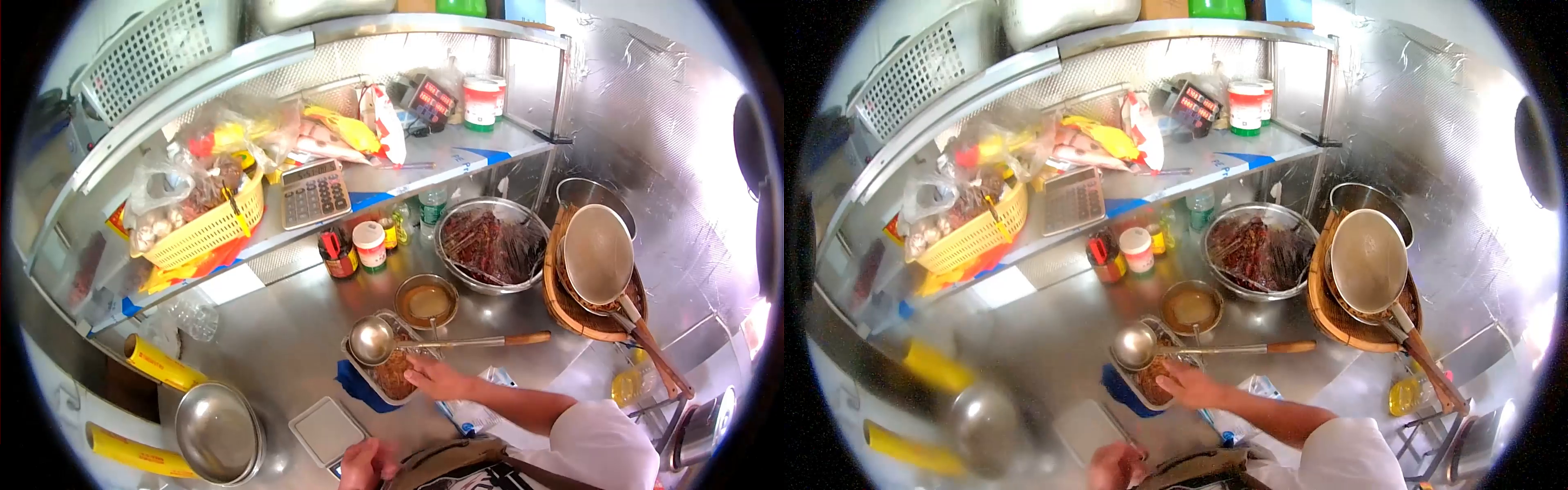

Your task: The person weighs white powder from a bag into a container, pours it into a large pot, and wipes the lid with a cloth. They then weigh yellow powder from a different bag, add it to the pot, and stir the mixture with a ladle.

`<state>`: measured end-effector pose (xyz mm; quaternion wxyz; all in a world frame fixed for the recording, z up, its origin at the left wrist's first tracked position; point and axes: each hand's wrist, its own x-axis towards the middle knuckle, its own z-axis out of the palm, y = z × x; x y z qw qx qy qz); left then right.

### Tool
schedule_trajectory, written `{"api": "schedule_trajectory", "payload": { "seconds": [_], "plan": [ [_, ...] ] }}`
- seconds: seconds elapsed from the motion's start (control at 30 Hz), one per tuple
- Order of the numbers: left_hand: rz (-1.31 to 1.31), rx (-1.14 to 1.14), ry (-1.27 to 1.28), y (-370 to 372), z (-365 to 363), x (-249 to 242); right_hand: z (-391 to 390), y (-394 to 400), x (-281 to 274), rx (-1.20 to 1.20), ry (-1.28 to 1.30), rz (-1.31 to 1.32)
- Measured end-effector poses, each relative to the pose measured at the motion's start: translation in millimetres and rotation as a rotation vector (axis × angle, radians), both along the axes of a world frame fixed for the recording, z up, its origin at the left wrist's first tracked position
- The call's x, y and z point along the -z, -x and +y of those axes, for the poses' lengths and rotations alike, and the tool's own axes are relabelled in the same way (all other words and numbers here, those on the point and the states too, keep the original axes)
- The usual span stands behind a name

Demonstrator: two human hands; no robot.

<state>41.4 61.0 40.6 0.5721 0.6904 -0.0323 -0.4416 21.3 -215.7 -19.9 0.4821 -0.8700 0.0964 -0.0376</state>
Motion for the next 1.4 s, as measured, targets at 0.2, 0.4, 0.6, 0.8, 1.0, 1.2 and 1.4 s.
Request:
{"api": "schedule_trajectory", "payload": {
  "seconds": [0.2, 0.4, 0.6, 0.8, 1.0, 1.2, 1.4],
  "plan": [
    [-0.605, 0.140, 0.124, 24.3, 7.3, 17.8, -86.0, -86.2, -141.0, 0.114, 0.269, -0.553],
    [-0.640, 0.033, 0.200, 43.6, 16.3, 62.9, -192.3, -225.4, -203.4, 0.518, 0.470, -0.862],
    [-0.406, -0.114, -0.065, 53.8, -6.9, 22.8, -228.6, -301.2, -239.6, 0.749, 0.573, -0.529],
    [-0.248, -0.223, -0.185, 58.1, -30.1, -4.3, -276.5, -333.9, -233.1, 0.749, 0.326, -0.609],
    [-0.181, -0.252, -0.174, 57.0, -34.0, 3.0, -306.6, -306.7, -242.5, 0.715, 0.265, -0.817],
    [-0.562, 0.071, -0.194, 52.2, -19.6, 43.4, -291.4, -237.9, -282.1, 0.332, -0.297, -0.922],
    [-0.331, -0.041, -0.246, 42.7, -33.4, 13.1, -284.0, -195.2, -278.9, 0.185, -0.476, -0.828]
  ]
}}
